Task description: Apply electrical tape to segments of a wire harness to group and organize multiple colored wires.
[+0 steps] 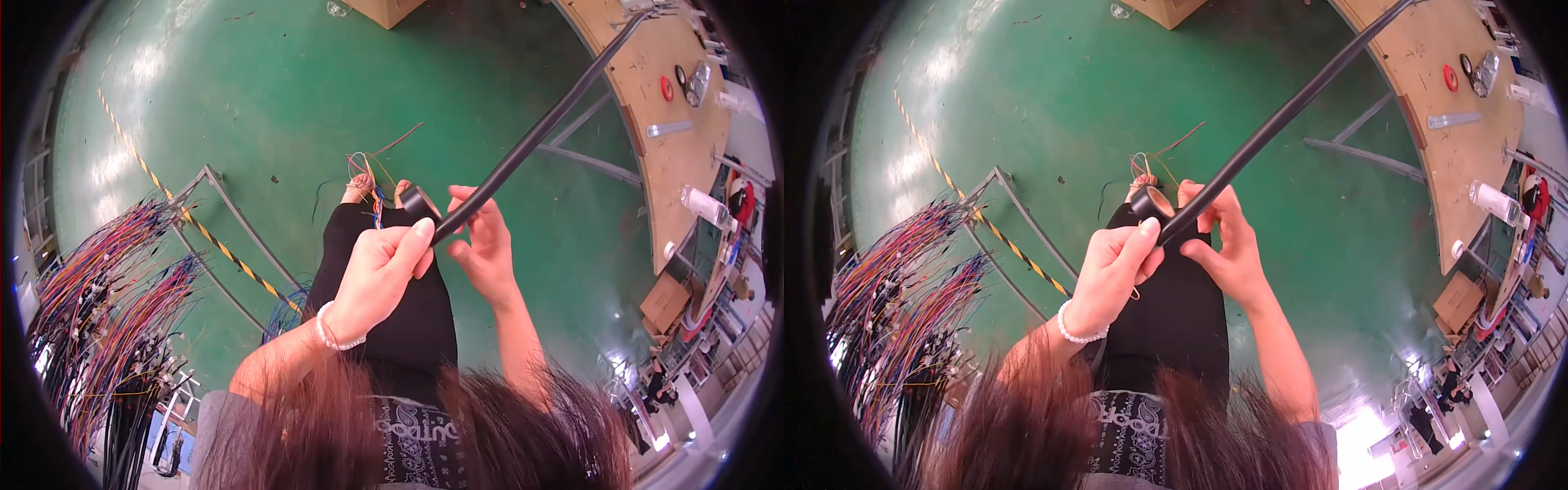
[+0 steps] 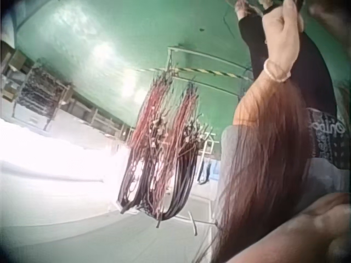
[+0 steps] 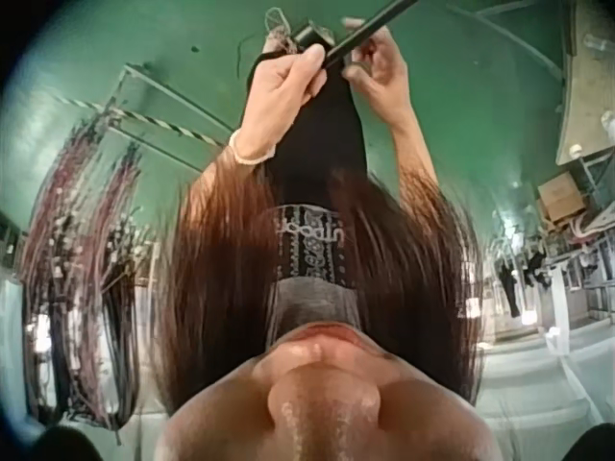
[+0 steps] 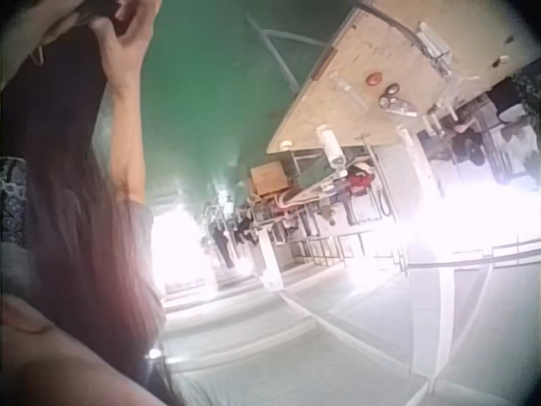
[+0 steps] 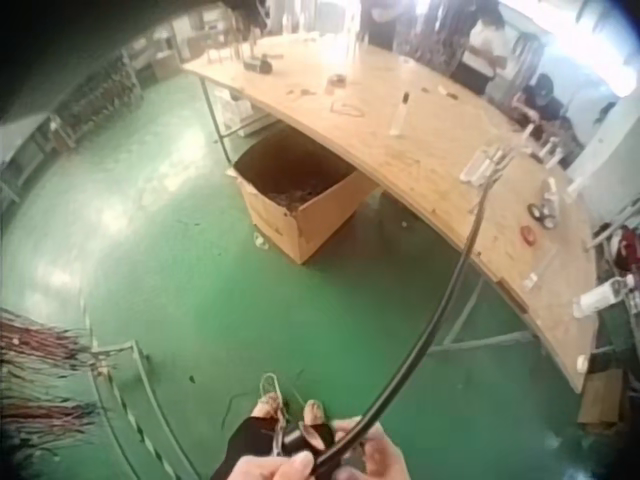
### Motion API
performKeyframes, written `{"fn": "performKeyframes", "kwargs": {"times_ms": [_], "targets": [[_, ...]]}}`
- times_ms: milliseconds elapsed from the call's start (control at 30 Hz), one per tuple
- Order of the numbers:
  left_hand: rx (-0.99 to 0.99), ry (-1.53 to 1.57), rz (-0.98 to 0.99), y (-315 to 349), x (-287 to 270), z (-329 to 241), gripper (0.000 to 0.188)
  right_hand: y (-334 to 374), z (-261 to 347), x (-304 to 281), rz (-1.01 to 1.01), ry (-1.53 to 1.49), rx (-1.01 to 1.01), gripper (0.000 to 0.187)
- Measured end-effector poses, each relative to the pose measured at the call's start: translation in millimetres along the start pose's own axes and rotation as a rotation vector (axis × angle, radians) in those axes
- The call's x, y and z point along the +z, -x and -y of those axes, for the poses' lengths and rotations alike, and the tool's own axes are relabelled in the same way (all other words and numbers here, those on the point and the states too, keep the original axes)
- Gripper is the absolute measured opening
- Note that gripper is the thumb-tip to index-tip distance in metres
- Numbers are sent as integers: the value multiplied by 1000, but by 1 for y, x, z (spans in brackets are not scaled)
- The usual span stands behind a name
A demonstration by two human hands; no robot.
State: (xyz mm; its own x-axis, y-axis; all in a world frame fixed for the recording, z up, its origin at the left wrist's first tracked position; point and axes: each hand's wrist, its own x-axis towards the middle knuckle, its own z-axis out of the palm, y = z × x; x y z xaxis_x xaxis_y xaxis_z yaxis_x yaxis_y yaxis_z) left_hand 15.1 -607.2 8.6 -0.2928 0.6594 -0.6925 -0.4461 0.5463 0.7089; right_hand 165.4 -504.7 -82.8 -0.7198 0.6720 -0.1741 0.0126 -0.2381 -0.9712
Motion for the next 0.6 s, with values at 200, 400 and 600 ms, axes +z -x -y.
{"fn": "performKeyframes", "kwargs": {"times_ms": [200, 400, 600], "targets": [[-109, 160, 87, -3, -15, -3, 42, 27, 37, 6, 111, 514, 40, 27], [582, -290, 24, 2, -4, 19, 18, -18, 137, 40, 317, 795, -372, 21], [346, -76, -171, 4, 9, 31, 47, -41, 98, 33, -64, 836, -580, 24]]}}
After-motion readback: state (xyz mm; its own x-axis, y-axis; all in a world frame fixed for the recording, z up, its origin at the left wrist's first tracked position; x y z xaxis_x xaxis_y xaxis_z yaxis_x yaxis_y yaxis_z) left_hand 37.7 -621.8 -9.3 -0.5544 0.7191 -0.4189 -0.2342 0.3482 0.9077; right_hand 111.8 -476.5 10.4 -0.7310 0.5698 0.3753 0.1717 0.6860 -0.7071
